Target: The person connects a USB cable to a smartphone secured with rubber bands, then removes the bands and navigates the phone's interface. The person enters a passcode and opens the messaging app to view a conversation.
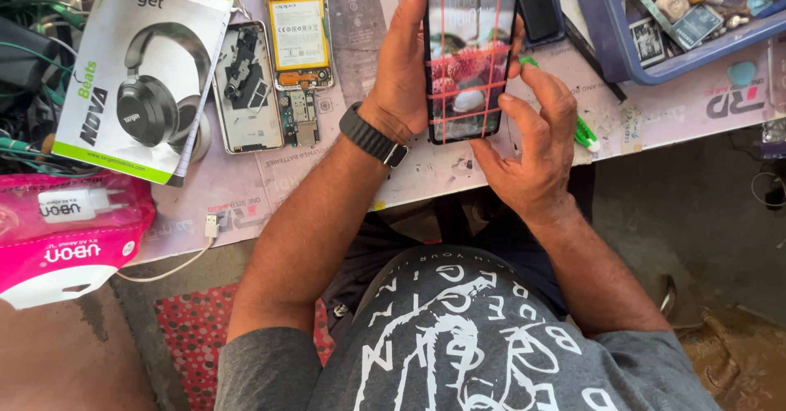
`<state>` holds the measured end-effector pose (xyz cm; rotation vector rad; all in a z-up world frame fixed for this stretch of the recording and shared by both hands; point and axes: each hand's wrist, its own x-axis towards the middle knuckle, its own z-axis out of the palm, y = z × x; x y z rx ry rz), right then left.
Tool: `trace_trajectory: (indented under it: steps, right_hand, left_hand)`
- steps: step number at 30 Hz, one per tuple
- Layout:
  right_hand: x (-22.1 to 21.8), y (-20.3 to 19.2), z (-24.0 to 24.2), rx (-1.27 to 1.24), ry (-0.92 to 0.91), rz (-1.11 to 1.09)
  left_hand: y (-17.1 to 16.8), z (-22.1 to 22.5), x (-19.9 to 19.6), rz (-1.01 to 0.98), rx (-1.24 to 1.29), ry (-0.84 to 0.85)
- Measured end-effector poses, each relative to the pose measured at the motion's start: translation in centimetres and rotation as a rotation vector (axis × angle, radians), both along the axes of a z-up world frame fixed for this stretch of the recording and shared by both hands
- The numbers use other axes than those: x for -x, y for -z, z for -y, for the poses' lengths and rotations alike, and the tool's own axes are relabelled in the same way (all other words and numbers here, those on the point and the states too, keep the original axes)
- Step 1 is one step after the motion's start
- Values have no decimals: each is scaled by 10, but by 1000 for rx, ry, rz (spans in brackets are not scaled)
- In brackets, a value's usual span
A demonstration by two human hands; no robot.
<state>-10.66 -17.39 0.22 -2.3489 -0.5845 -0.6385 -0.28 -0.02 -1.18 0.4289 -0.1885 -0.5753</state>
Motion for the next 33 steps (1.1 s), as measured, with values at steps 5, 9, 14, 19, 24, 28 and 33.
trace_trajectory:
  steps: [5, 9, 14, 19, 24, 28, 33]
  right_hand:
    - [0, 0, 0, 7, 0, -2]
    - [0, -1, 0, 22, 1, 5]
    - [1, 1, 2, 50, -14, 31]
    - [2, 3, 5, 64, -37, 58]
    - [3, 8, 6, 80, -8, 71]
    - [4, 8, 8, 68, -15, 72]
    - [7, 12, 15, 108, -66, 56]
  left_hand:
    - [-1, 0, 1, 15, -54, 5]
    - [-1, 1, 1, 35, -40, 8]
    - [2, 1, 1, 8, -16, 22]
    - [4, 2, 1, 3, -37, 26]
    - [3, 3, 1, 42, -41, 16]
    - [-1, 3, 0, 20, -50, 18]
    - [8, -1, -3, -55, -39, -35]
